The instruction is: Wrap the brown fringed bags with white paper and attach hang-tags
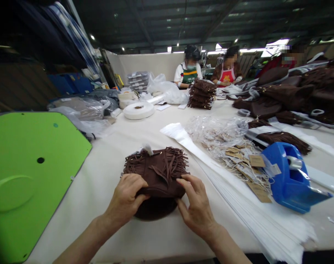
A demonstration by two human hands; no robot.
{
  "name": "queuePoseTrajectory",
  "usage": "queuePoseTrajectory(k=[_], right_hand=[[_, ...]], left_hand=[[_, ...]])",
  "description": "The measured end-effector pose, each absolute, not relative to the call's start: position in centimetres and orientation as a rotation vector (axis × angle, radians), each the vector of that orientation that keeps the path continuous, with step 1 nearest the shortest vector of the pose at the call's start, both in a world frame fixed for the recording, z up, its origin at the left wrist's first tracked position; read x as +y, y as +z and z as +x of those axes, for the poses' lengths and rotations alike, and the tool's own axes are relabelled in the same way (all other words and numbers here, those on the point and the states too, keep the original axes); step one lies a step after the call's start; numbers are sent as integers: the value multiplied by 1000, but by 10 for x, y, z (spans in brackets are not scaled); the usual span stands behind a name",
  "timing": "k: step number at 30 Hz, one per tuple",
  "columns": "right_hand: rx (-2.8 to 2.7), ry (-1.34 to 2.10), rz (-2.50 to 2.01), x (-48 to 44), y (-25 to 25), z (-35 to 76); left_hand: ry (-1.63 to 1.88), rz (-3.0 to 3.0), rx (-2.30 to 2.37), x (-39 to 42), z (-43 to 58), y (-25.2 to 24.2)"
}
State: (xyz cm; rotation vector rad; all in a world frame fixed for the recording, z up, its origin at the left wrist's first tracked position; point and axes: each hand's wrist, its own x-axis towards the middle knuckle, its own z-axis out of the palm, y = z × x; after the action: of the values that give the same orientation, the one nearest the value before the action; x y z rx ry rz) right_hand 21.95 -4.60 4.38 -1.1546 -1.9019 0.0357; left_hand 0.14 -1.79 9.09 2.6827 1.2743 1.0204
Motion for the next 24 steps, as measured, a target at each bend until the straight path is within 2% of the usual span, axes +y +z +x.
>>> queuePoseTrajectory(k=[5,15,19,24], right_hand=[[-2135,-74,-928,-47,68,201],[-2268,-223,-716,-31,39,203],[-2299,-197,-725,-33,32,206],[-2324,-164,-740,-36,31,208]], left_hand=[[1196,2974,1120,-26,-3,78],[1017,3320,884,-30,-20,40],[908,3328,786,-35,-28,42],[939,3304,797,-36,-35,47]])
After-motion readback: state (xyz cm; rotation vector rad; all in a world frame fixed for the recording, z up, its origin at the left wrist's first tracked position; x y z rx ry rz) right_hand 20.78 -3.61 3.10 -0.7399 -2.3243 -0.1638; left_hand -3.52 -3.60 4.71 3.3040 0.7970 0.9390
